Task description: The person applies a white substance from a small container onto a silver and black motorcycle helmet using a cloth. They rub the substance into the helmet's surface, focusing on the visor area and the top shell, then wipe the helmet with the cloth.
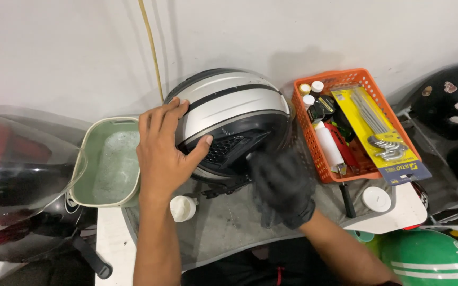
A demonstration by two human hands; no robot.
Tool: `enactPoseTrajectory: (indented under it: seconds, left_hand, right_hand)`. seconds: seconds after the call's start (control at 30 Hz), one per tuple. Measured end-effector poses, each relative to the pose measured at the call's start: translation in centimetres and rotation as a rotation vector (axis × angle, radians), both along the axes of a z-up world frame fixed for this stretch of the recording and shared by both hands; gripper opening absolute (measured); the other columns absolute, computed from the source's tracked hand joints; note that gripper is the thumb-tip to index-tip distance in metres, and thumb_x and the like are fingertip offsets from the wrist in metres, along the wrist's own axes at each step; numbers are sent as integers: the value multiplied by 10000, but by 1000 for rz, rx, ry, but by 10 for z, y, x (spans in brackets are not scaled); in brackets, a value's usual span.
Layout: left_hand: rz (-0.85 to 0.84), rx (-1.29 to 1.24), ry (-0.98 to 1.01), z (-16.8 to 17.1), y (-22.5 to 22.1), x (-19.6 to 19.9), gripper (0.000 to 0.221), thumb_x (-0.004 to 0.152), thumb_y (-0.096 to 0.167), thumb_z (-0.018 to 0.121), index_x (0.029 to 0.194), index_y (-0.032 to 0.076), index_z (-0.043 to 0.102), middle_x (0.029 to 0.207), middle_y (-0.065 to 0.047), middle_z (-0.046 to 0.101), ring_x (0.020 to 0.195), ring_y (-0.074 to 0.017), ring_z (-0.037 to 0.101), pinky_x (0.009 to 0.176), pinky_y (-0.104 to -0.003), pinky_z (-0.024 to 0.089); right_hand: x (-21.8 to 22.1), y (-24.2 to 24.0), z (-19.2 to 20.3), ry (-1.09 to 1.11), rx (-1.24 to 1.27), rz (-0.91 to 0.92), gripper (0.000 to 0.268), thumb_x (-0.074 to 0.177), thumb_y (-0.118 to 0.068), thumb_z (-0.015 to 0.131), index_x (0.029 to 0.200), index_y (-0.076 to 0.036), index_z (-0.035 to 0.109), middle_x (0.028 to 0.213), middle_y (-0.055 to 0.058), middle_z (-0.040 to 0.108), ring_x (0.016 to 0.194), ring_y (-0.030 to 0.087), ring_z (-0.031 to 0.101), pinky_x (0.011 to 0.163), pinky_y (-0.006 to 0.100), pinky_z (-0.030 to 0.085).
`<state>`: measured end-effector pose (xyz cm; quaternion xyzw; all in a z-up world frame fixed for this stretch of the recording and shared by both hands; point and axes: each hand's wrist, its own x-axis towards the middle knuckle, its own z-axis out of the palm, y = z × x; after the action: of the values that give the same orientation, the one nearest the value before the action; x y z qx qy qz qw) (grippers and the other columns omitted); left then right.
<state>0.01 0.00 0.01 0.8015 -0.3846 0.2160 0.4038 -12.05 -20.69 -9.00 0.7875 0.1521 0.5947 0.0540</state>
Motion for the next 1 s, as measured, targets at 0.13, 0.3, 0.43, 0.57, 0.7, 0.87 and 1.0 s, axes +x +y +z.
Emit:
enactPoseTrajectory:
  seconds: [0.13, 0.3, 0.43, 0.57, 0.7, 0.87, 1.0]
  left_hand:
    - [-8, 12, 11, 3, 0, 0, 592, 862, 386, 804, 1311, 29, 661, 1282, -181, 642, 1217, -380, 520, 894, -573, 543]
    - [-7, 0, 8, 1, 1, 0, 591, 864, 398, 812, 1311, 41, 664, 1285, -168, 643, 1224, -375, 516, 912, -566, 539]
    - [-16, -8, 9, 3, 1, 1, 581, 868, 397, 814, 1305, 43, 669, 1279, -170, 647, 1212, -366, 513, 925, -558, 535]
    - [-8, 9, 24, 2, 1, 0, 589, 857, 400, 822, 1303, 46, 672, 1278, -169, 647, 1211, -368, 514, 918, -563, 537]
    - [-4, 19, 33, 6, 1, -1, 592, 862, 396, 816, 1313, 43, 664, 1291, -175, 643, 1216, -375, 512, 915, -582, 533]
    - [-13, 9, 39, 3, 4, 0, 598, 872, 413, 811, 1321, 48, 662, 1297, -163, 639, 1232, -363, 507, 934, -562, 530]
    - [-19, 3, 42, 3, 3, 0, 599, 875, 410, 811, 1323, 41, 660, 1299, -174, 639, 1236, -371, 507, 932, -570, 530]
  right_hand:
    - [-11, 38, 16, 107, 430, 68, 117, 876, -132, 791, 971, -65, 799, 815, 100, 654, 673, 266, 600, 650, 371, 540]
    - [-2, -19, -11, 149, 577, 17, 159, 889, -124, 788, 1011, -21, 781, 839, 151, 668, 708, 361, 624, 639, 457, 522]
    - [4, -29, 2, 186, 953, -8, 102, 913, -116, 851, 966, -46, 799, 822, 122, 697, 766, 314, 673, 693, 387, 540]
    - [-10, 18, 24, 216, 703, -151, 81, 954, -145, 746, 979, -90, 800, 865, 114, 681, 765, 316, 650, 692, 399, 531]
    - [-5, 66, 4, 142, 360, -135, 80, 861, -189, 818, 936, -203, 843, 872, 8, 696, 746, 193, 673, 689, 326, 584]
    - [-7, 22, 7, 185, 608, 55, 139, 909, -162, 798, 1044, -147, 827, 892, 99, 680, 792, 305, 702, 696, 368, 582]
    - [-1, 3, 23, 178, 767, -131, 111, 954, -176, 802, 1065, -173, 811, 919, 51, 674, 827, 298, 712, 712, 399, 584]
